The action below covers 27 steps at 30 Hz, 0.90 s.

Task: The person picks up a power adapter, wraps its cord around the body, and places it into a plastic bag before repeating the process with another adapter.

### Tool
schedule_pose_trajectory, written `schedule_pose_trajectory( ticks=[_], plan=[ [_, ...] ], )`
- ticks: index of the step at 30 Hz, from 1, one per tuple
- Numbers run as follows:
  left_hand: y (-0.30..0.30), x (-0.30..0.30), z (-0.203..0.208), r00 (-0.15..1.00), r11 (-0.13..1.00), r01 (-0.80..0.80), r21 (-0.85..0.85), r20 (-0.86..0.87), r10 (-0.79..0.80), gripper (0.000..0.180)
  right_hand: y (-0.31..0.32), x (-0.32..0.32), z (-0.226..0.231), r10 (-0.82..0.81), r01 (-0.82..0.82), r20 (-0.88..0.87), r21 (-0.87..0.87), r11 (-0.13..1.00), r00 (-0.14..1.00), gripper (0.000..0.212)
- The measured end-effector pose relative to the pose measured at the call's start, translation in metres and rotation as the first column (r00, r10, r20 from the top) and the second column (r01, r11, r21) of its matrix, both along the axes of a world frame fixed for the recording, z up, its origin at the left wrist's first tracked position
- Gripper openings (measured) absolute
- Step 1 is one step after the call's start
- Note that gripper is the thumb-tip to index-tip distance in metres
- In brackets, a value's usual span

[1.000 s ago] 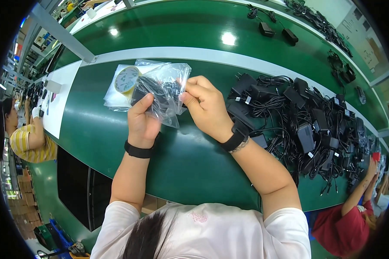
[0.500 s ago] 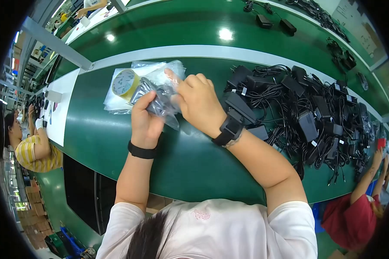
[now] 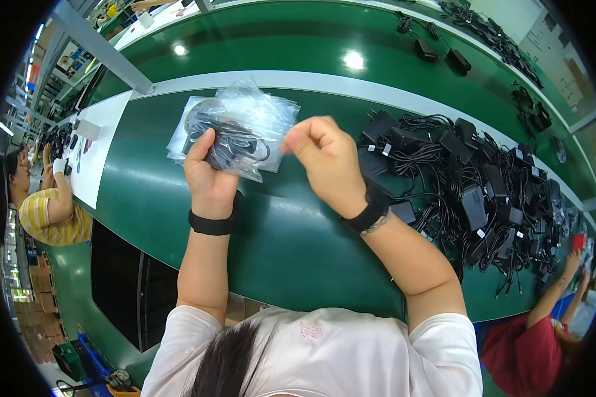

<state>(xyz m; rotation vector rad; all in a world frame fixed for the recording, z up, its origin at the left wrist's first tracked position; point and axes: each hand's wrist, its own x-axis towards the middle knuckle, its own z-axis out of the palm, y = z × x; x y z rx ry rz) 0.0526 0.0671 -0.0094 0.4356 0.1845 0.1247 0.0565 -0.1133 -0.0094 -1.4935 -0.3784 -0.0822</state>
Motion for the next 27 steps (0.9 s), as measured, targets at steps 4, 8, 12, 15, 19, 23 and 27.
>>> schedule_pose_trajectory(
  ticks=[4, 8, 12, 15, 19, 23, 27],
  plan=[
    [0.004, -0.003, 0.001, 0.986, 0.985, 0.166, 0.049, -0.009, -0.166, 0.029, -0.022, 0.018, 0.025, -0.116, 0.123, 0.085, -0.079, 0.989, 0.990, 0.017],
    [-0.009, -0.010, 0.004, 0.950, 0.951, 0.291, 0.109, 0.090, -0.300, 0.028, -0.035, 0.011, 0.048, -0.217, 0.418, 0.631, -0.188, 0.889, 0.745, 0.014],
    [-0.013, -0.012, 0.005, 0.947, 0.969, 0.237, 0.064, 0.207, -0.245, 0.029, -0.021, 0.010, 0.047, -0.266, 0.186, 0.438, 0.216, 0.958, 0.859, 0.036],
    [-0.013, -0.014, 0.003, 0.929, 0.972, 0.210, 0.106, 0.288, -0.232, 0.033, -0.004, 0.002, 0.029, 0.429, -0.356, -0.145, 0.361, 0.862, 0.892, 0.068],
    [-0.030, -0.023, -0.001, 0.946, 0.960, 0.070, 0.270, 0.287, -0.150, 0.040, 0.012, -0.006, 0.021, 0.609, -0.408, -0.265, 0.541, 0.736, 0.748, 0.059],
    [-0.037, -0.023, -0.011, 0.941, 0.934, 0.024, 0.356, 0.307, -0.141, 0.042, 0.015, -0.007, 0.011, 0.441, -0.272, -0.308, 0.463, 0.844, 0.843, 0.041],
    [-0.046, -0.025, -0.008, 0.947, 0.913, -0.021, 0.407, 0.301, -0.112, 0.054, 0.014, -0.006, 0.019, 0.267, -0.204, -0.251, 0.249, 0.947, 0.931, 0.032]
  ],
)
